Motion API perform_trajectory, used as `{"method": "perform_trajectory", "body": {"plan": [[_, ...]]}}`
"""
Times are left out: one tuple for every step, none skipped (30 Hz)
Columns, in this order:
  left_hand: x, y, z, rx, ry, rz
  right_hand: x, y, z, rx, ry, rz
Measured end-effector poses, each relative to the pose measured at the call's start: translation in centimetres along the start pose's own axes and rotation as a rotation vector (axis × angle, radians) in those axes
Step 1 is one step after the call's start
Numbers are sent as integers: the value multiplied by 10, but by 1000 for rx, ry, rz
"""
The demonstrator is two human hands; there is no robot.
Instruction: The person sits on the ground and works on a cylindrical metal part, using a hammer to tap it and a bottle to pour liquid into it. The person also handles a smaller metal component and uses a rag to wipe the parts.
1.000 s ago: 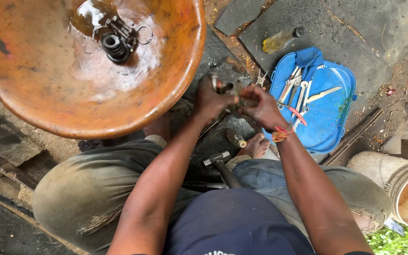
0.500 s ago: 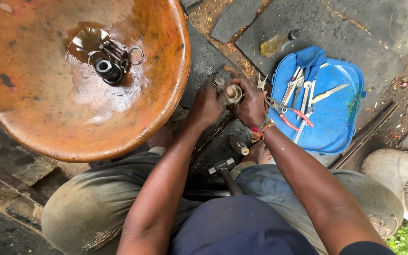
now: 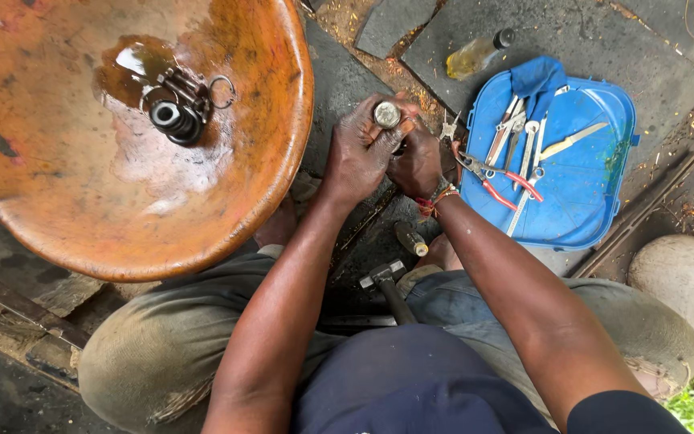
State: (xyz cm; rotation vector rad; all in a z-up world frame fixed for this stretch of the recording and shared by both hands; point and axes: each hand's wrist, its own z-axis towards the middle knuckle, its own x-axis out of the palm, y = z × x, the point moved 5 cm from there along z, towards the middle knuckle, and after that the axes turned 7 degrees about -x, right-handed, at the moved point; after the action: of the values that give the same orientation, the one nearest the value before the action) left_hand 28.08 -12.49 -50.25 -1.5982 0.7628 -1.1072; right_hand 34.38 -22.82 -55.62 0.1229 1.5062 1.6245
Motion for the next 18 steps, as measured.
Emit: {"method": "perform_trajectory", "body": {"plan": [[-3, 8, -1, -23, 10, -13, 2, -4, -2, 42, 19, 26], [-6, 14, -2, -46, 20, -26, 2, -7, -3, 43, 14, 6], [-9, 19, -3, -56, 8, 43, 4, -9, -4, 44, 9, -12], [-12, 23, -3, -67, -5, 113, 4, -10, -5, 45, 4, -30], [-15, 25, -4, -75, -17, 183, 5, -9, -5, 2, 3, -46], [-18, 24, -5, -53, -20, 230, 5, -8, -5, -41, 2, -61], [-19, 22, -5, -27, -23, 277, 4, -8, -4, -86, 0, -78], [-20, 20, -5, -1, -25, 324, 5, -11, -1, -85, -7, -99], [-21, 21, -6, -13, -38, 357, 8, -13, -1, -80, -6, -117], [-21, 21, -6, -26, -52, 389, 11, -15, -3, -75, -6, -134], [-22, 20, -2, -30, -62, 423, 12, -19, -5, -59, -12, -69], [-22, 22, 2, -76, -61, 443, 14, -23, -8, -43, -19, -3], [-21, 25, 5, -123, -57, 461, 17, -28, -12, -24, -25, 61], [-20, 29, 8, -170, -54, 479, 23, -36, -15, 13, 44, -46], [-16, 32, 13, -137, -51, 527, 29, -45, -18, 53, 109, -157], [-11, 37, 18, -104, -48, 575, 37, -54, -21, 95, 176, -267], [-7, 43, 20, -75, -47, 616, 42, -63, -26, 140, 248, -379], [-4, 44, 19, 48, -54, 660, 47, -71, -30, 186, 322, -489]]}}
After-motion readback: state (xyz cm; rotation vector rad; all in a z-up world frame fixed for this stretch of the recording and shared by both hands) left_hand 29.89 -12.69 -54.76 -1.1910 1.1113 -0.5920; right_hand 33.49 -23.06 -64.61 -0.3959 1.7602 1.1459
